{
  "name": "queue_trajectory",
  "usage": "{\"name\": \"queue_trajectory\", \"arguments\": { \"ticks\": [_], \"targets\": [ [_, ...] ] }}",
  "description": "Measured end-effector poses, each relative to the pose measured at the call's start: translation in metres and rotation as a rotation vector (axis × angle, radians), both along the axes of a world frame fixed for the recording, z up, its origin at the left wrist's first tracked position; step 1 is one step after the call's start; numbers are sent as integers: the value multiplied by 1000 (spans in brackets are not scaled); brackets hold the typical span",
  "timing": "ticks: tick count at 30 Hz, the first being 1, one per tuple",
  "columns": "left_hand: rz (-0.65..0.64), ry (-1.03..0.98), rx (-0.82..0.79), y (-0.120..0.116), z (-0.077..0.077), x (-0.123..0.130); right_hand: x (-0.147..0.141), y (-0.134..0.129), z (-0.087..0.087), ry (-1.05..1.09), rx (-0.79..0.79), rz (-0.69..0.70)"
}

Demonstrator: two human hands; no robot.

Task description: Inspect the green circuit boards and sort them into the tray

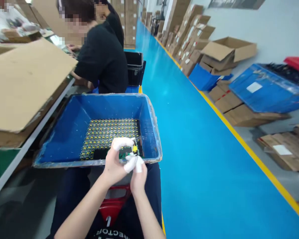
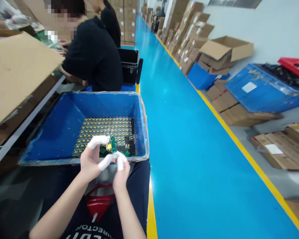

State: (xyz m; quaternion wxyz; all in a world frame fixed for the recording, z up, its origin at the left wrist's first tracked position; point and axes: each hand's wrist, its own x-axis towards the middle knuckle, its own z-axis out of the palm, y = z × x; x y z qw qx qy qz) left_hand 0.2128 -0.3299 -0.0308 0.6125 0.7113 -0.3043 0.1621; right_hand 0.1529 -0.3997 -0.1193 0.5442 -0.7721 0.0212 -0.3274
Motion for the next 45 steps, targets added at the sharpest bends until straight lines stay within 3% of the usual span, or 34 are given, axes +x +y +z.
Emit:
{"name": "queue_trajectory", "arguments": {
  "ticks": [2, 4, 5, 8, 11, 16, 22, 26, 35, 45],
  "targets": [
    [-51, 32, 21, 25, 10, -26, -16, -7, 25, 25, 162, 71],
    [-111, 32, 101, 46, 21, -44, -32, -11, 52, 76, 478, 268],
    [-136, 20, 145, 55, 27, -51, -39, -10, 65, 102, 559, 355],
    [-163, -30, 233, 76, 43, -64, -54, 0, 98, 263, 651, 536],
    [-182, -52, 258, 93, 52, -73, -61, 15, 115, 398, 737, 650],
    [-238, -87, 244, 114, 52, -80, -64, 29, 115, 515, 827, 678],
    [-162, -167, 334, 126, 53, -85, -70, 39, 120, 565, 797, 691],
    [-85, -253, 236, 126, 52, -89, -73, 46, 124, 587, 801, 662],
    [-51, -296, 144, 126, 42, -92, -76, 56, 129, 551, 947, 624],
    [36, -325, 60, 119, 39, -100, -83, 53, 131, 457, 921, 640]
  ]
}}
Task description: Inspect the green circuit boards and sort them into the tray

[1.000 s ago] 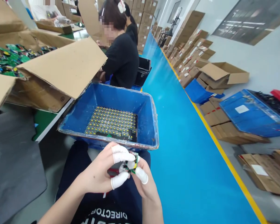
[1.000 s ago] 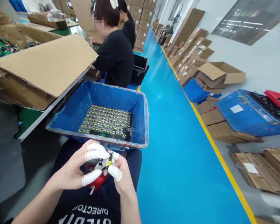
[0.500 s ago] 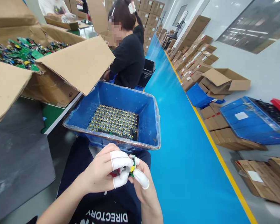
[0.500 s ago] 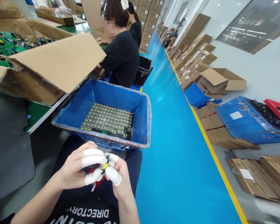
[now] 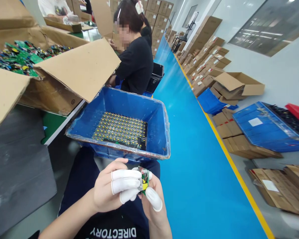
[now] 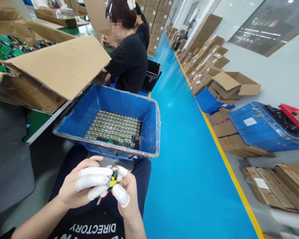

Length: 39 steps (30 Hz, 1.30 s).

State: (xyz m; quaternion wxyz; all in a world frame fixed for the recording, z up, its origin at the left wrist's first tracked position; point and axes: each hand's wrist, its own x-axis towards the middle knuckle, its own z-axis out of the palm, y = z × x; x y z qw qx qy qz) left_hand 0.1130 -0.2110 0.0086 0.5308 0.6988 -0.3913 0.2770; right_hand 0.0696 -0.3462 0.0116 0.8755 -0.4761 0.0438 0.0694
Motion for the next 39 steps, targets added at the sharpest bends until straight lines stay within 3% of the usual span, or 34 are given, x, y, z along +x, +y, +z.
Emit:
{"name": "queue_trajectory", "arguments": {
  "ticks": [7, 12, 17, 21, 26, 30, 34, 39],
  "targets": [
    [-226, 347, -191, 4, -4, -7, 1, 2, 0, -16, -106, -7],
    [-175, 695, -318, 23, 3, -17, 16, 19, 0, -33, -131, 89],
    [68, 811, -539, 66, 5, -28, 44, 68, 3, -52, -147, 400],
    [286, 824, -693, 119, 2, -52, 52, 130, 5, -45, -173, 699],
    [599, 883, -790, 181, 3, -90, 46, 208, 7, -39, -245, 953],
    [853, 879, -747, 221, 4, -102, 46, 260, 5, -18, -273, 1055],
    [1032, 833, -724, 246, -5, -102, 50, 295, -4, -5, -291, 1093],
    [1114, 781, -624, 259, -17, -102, 53, 314, -17, 5, -338, 1110]
  ]
}}
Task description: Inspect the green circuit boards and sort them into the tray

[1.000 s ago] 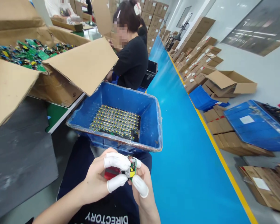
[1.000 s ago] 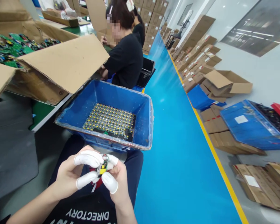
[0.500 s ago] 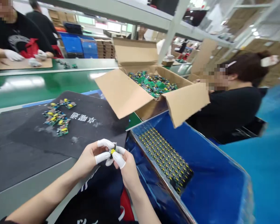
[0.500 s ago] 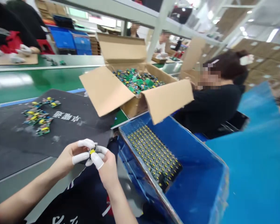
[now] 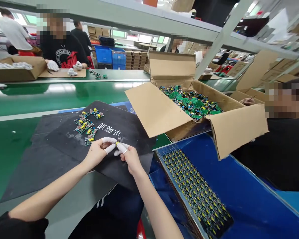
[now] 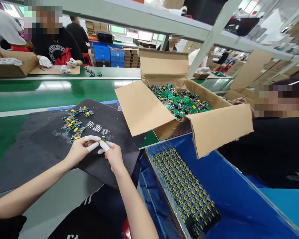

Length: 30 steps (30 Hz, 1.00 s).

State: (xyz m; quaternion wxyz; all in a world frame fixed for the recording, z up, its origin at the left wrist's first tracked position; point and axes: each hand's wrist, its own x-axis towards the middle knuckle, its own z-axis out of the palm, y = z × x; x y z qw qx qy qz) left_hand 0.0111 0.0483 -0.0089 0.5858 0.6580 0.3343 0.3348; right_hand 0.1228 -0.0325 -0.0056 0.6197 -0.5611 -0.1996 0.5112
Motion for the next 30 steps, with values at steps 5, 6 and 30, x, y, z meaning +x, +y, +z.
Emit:
{"name": "queue_trajectory", "arguments": {
  "ticks": [5, 6, 30],
  "targets": [
    [-77, 96, 107, 9, 2, -7, 5, 3, -6, 11, -48, 54],
    [-108, 133, 160, 11, 4, -8, 7, 3, -6, 21, -56, 66],
    [-157, 131, 129, 20, 7, 3, 19, 6, -5, 183, -100, 140]
  ]
}}
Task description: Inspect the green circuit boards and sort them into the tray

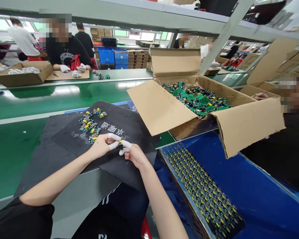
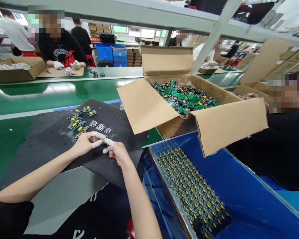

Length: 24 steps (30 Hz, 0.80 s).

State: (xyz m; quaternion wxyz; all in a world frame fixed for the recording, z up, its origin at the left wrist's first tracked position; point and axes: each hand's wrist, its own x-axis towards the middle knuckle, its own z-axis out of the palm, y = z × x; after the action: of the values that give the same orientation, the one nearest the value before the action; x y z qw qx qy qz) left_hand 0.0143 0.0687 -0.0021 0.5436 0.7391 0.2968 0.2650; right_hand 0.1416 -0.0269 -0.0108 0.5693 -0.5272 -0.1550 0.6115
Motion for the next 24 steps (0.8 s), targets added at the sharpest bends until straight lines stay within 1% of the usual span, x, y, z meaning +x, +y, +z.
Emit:
{"name": "queue_trajectory", "arguments": {
  "ticks": [4, 9, 14, 19, 22, 24],
  "targets": [
    [34, -10, 3, -3, -5, -1, -3, 1, -1, -36, -9, -8],
    [121, -42, 7, -8, -14, 3, -5, 1, -2, -63, -7, -19],
    [152, -58, 37, -16, -15, 5, -6, 1, -3, -71, 5, -69],
    [140, 5, 190, -14, -18, -1, -11, -1, -3, -108, 24, -133],
    [126, 76, 345, -5, -21, -3, -16, -8, -2, -137, 28, -164],
    [93, 127, 478, 1, -24, -4, -19, -16, -2, -152, 25, -187]
  ]
}}
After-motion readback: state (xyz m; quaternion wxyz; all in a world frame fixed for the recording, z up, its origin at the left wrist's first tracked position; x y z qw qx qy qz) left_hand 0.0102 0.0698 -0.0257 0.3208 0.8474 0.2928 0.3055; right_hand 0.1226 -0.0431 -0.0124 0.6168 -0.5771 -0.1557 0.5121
